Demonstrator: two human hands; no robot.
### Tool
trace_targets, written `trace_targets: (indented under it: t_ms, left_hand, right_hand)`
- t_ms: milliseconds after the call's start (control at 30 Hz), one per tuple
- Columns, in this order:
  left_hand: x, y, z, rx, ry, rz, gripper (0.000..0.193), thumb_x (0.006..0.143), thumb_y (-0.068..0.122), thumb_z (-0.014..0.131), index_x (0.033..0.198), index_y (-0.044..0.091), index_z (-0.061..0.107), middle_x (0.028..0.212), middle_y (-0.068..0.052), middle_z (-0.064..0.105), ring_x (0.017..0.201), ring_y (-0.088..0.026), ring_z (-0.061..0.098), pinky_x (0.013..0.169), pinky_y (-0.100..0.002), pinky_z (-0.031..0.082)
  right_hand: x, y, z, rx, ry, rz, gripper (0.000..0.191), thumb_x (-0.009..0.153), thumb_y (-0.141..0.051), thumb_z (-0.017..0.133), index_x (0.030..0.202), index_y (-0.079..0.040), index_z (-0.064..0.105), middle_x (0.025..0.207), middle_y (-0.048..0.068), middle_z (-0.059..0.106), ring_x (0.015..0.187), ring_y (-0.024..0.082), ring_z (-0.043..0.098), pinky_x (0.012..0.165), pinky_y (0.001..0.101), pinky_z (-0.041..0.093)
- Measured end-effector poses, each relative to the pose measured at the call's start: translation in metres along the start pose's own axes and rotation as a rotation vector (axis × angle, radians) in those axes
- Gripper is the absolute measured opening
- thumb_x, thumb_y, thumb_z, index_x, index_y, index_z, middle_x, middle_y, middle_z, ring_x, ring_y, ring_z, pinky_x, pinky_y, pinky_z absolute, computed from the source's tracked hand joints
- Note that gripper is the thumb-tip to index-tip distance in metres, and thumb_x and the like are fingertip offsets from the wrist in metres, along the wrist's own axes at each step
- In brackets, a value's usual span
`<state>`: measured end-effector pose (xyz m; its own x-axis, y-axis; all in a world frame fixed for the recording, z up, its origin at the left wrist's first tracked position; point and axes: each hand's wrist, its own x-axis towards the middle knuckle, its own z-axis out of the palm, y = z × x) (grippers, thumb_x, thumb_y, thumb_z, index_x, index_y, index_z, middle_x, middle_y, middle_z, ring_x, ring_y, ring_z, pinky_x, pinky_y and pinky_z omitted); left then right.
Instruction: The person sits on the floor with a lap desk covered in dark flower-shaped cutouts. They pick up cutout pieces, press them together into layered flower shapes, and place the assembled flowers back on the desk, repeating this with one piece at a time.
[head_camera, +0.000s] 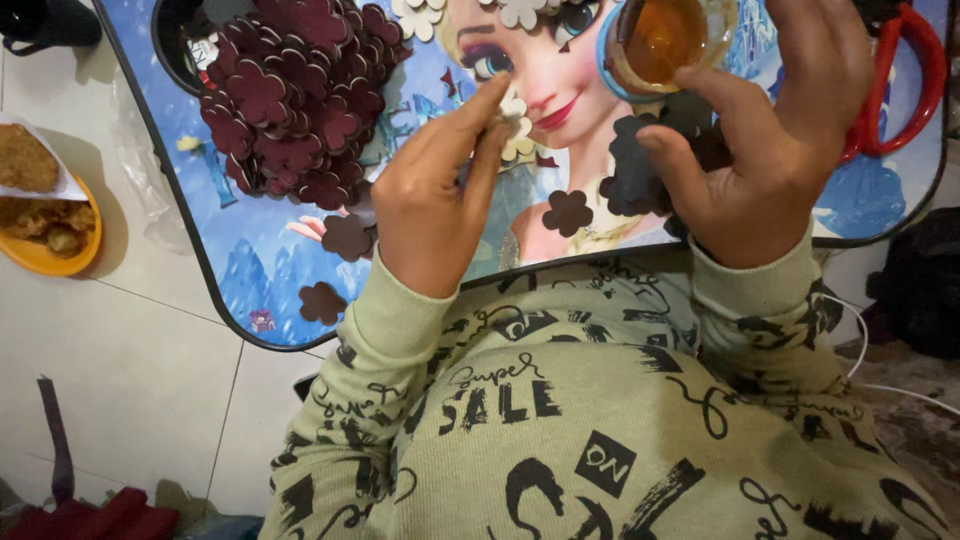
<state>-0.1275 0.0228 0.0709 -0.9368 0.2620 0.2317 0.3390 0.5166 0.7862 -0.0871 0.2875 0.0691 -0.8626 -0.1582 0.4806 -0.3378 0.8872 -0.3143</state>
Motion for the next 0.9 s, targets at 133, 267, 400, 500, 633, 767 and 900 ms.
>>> trace_targets:
  t_ms: [133, 267, 400, 500, 633, 767, 900]
  left_hand:
    - [-0.006, 0.003, 0.009, -0.486, -0.110, -0.346, 0.037, 0.105, 0.008, 0.071, 0.141, 0.007, 0.065, 0.108, -0.004, 0.079, 0.093, -0.003, 0.068, 0.086, -0.020, 0.059]
    - [-0.014, 0.001, 0.016, -0.855, -0.169, -0.440, 0.046, 0.107, 0.004, 0.066, 0.151, 0.005, 0.055, 0.116, -0.005, 0.075, 0.104, -0.005, 0.067, 0.094, -0.021, 0.057]
    - [-0.018, -0.001, 0.016, -0.847, -0.211, -0.446, 0.049, 0.108, 0.003, 0.064, 0.155, 0.006, 0.052, 0.118, -0.007, 0.076, 0.101, -0.006, 0.067, 0.091, -0.022, 0.057]
    - [-0.020, 0.003, 0.015, -0.651, -0.229, -0.403, 0.051, 0.106, 0.005, 0.067, 0.155, 0.009, 0.052, 0.113, -0.005, 0.079, 0.096, -0.005, 0.070, 0.087, -0.022, 0.060]
    - [-0.022, 0.010, 0.016, -0.568, -0.218, -0.359, 0.057, 0.105, 0.007, 0.071, 0.157, 0.012, 0.049, 0.105, -0.004, 0.081, 0.094, -0.004, 0.072, 0.085, -0.022, 0.061]
    - [-0.022, 0.010, 0.015, -0.734, -0.248, -0.464, 0.061, 0.104, 0.006, 0.070, 0.159, 0.011, 0.045, 0.104, -0.006, 0.078, 0.089, -0.004, 0.069, 0.077, -0.022, 0.061]
    - [-0.024, 0.007, 0.017, -0.709, -0.247, -0.458, 0.061, 0.103, 0.006, 0.070, 0.158, 0.011, 0.045, 0.103, -0.006, 0.079, 0.090, -0.005, 0.073, 0.078, -0.022, 0.062]
  right_hand:
    - [-0.006, -0.005, 0.003, -0.057, -0.003, 0.020, 0.051, 0.097, -0.042, 0.082, 0.113, 0.006, 0.080, 0.149, 0.032, 0.049, 0.141, 0.049, 0.035, 0.119, 0.0614, 0.034]
    - [-0.014, -0.013, 0.000, -0.041, -0.028, 0.023, 0.046, 0.102, -0.040, 0.083, 0.111, 0.005, 0.081, 0.153, 0.031, 0.049, 0.144, 0.049, 0.033, 0.123, 0.0590, 0.032]
    - [-0.018, -0.025, -0.003, 0.148, -0.047, 0.037, 0.040, 0.092, -0.036, 0.088, 0.102, 0.002, 0.081, 0.142, 0.030, 0.056, 0.139, 0.049, 0.041, 0.117, 0.0562, 0.037]
    - [-0.024, -0.038, -0.005, 0.363, -0.081, 0.137, 0.026, 0.092, -0.024, 0.080, 0.108, -0.004, 0.080, 0.147, 0.024, 0.058, 0.141, 0.041, 0.050, 0.121, 0.0494, 0.041]
    - [-0.030, -0.054, 0.004, 0.512, -0.001, 0.201, 0.021, 0.086, -0.010, 0.072, 0.106, -0.004, 0.076, 0.137, 0.023, 0.058, 0.134, 0.042, 0.052, 0.116, 0.0480, 0.045]
    - [-0.033, -0.064, 0.013, 0.380, -0.021, 0.132, 0.026, 0.086, 0.003, 0.072, 0.109, -0.004, 0.080, 0.138, 0.021, 0.059, 0.136, 0.041, 0.054, 0.114, 0.0451, 0.046]
    - [-0.033, -0.067, 0.018, 0.263, -0.019, 0.073, 0.028, 0.083, 0.006, 0.074, 0.109, -0.004, 0.081, 0.134, 0.021, 0.060, 0.131, 0.041, 0.053, 0.115, 0.0484, 0.046]
